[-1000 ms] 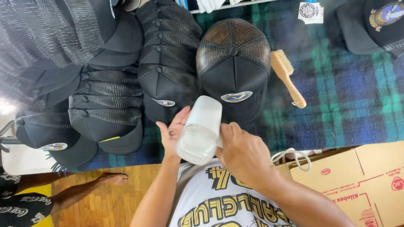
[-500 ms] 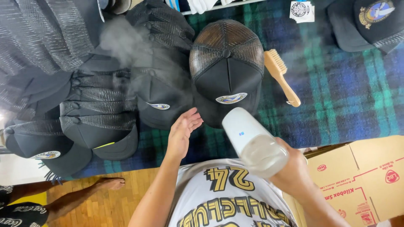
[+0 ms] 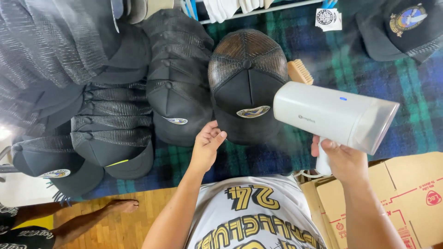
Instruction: A person is cleaning and reshaping a black mesh cap using a wooden brush and a handheld steamer.
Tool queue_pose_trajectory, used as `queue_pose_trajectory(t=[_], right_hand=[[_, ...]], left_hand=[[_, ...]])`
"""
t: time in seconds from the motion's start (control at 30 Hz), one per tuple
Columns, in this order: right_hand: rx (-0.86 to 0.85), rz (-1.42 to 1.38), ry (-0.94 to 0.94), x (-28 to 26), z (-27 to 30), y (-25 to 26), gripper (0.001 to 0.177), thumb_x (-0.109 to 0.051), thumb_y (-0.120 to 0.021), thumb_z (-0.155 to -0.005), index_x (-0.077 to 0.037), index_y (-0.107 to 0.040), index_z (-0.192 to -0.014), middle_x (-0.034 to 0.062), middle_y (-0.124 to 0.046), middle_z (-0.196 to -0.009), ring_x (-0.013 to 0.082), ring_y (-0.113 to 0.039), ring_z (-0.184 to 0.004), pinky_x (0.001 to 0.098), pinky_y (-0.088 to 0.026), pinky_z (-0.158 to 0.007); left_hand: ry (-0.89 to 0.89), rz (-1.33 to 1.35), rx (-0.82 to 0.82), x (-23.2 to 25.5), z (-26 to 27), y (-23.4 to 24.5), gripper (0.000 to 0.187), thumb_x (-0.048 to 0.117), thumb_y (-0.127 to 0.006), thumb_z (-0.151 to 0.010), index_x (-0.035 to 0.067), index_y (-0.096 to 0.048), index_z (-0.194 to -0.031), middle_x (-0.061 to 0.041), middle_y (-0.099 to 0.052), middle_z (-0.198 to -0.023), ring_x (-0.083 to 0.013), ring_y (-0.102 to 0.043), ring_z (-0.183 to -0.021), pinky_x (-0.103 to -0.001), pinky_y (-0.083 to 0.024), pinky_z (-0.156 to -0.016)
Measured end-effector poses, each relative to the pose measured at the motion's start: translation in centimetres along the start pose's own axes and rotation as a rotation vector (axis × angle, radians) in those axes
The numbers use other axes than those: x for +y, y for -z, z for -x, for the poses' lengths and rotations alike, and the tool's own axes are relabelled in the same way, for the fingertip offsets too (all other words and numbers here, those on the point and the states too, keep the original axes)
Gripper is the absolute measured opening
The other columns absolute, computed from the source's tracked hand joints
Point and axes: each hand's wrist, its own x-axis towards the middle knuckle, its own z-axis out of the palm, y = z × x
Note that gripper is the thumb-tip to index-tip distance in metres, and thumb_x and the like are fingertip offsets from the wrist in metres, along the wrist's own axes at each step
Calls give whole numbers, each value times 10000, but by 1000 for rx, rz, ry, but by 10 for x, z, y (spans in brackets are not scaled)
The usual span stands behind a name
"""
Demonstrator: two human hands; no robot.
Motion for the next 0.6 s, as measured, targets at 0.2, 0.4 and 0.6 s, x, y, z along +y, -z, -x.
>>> queue_pose_trajectory(t=[0.2, 0.4, 0.6], right_hand=[[-114, 186, 2, -37, -32, 5, 350, -423, -656, -927, -79, -599, -955, 52, -589, -755, 141, -598, -621, 298, -552, -588], [-64, 425, -97, -108, -69, -29, 659, -399, -753, -777, -15, -570, -1280, 103, -621, -929, 183, -623, -634, 319, -598, -544], [-121, 220, -38, -83, -67, -15, 300, -263, -640, -959, 15, -627, -1069, 114, -614, -753, 187, -599, -640, 318, -526, -626]], left_hand=[[-24, 34, -40, 5, 1, -4, 443, 166, -713, -947, 43, -579, -1352, 21, -611, -863, -104, -590, -872, -279, -515, -928], [-34, 10, -65, 11, 3, -7, 426, 179, -702, -959, 59, -597, -1354, 11, -669, -933, -104, -611, -910, -288, -519, -939], [-56, 15, -102, 8, 2, -3, 483, 213, -711, -957, 32, -569, -1381, 2, -664, -922, -109, -602, -889, -289, -513, -931]])
